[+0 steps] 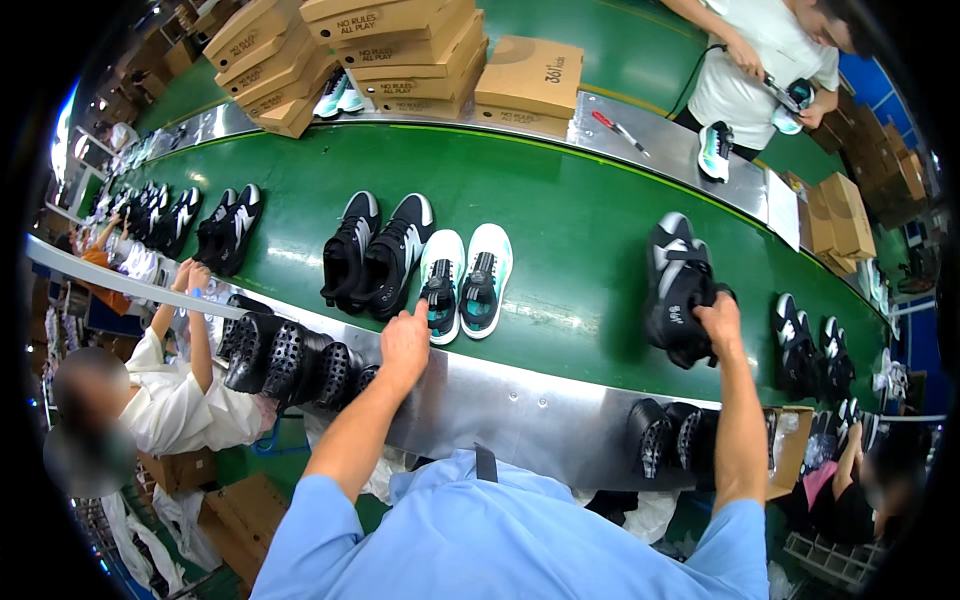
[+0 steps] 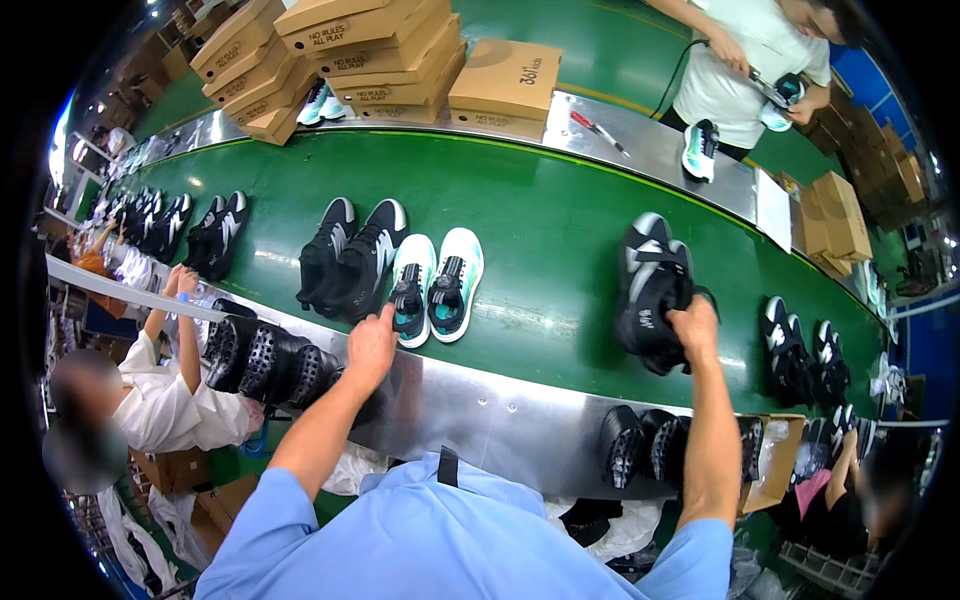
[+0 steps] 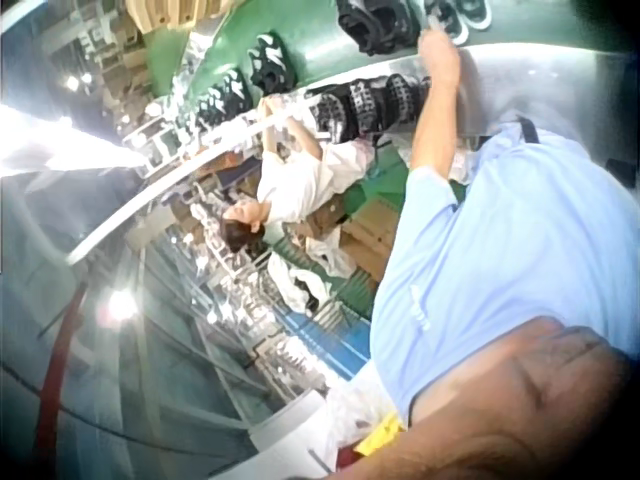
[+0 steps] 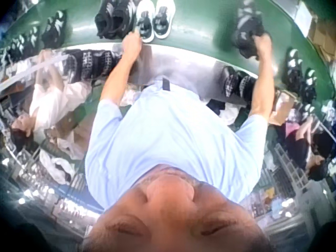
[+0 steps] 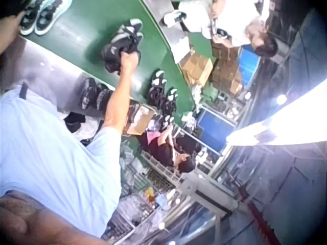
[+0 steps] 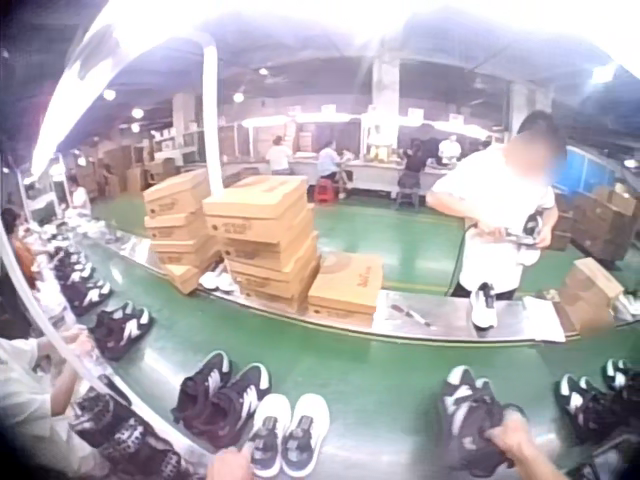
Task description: The person picks up black and white sneakers from a conveyor belt, presses their hands into the interior, and then places them back onto the belt or into a container.
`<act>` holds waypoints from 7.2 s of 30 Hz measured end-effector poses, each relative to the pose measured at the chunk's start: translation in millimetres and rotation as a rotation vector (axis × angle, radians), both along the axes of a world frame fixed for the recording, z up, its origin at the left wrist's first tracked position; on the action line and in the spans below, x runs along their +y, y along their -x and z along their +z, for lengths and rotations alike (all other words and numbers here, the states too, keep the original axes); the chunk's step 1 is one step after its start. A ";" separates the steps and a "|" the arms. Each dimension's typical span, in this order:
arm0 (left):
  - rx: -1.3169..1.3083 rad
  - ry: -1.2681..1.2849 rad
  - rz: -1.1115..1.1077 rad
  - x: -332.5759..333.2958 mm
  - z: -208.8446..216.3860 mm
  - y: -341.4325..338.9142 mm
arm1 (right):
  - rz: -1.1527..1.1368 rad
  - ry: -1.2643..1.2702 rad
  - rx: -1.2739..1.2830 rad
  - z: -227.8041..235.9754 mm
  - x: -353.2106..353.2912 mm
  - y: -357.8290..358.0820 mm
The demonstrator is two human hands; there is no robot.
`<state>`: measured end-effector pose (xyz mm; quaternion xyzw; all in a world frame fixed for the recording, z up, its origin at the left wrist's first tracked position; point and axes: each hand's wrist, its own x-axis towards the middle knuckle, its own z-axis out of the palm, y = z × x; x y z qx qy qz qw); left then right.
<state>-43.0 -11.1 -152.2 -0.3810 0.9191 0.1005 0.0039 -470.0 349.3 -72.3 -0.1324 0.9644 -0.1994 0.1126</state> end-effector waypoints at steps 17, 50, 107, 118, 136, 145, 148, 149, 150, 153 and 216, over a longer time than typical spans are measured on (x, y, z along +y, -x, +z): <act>0.362 -0.536 -0.626 102.9 71.7 -15.4 | 0.144 -0.121 -0.005 -20.6 -73.1 -375.0; 0.423 -0.196 -0.974 167.3 39.5 28.6 | 0.077 0.176 0.107 -81.4 -31.4 -362.5; 0.077 -0.894 -1.194 157.0 53.8 89.1 | 0.007 -0.112 -0.089 -0.7 -11.7 -385.0; 0.026 -0.657 -0.507 196.5 51.7 29.7 | 0.019 0.064 -0.088 -52.5 6.6 -353.5; 0.262 -0.666 -0.133 146.6 2.5 -64.6 | 0.151 -0.163 -0.167 -74.8 -23.4 -341.0; 0.515 -0.316 -0.238 92.6 103.3 -132.0 | 0.226 -0.214 -0.295 22.3 -10.4 -344.6; 0.644 0.171 0.100 16.4 159.9 -197.5 | 0.154 0.031 -0.445 37.0 -12.7 -354.0; 0.669 0.216 0.261 -13.8 164.1 -223.4 | 0.166 0.034 -0.436 43.1 -22.3 -357.3; 0.604 0.305 0.432 -43.6 157.7 -249.3 | 0.161 0.099 -0.475 51.6 -33.7 -362.4; 0.546 0.396 0.562 -126.9 123.8 -318.3 | 0.161 0.182 -0.535 59.7 -63.7 -374.9; 0.212 -0.522 -1.012 93.4 45.1 16.9 | 0.382 -0.067 -0.102 24.3 -63.9 -385.3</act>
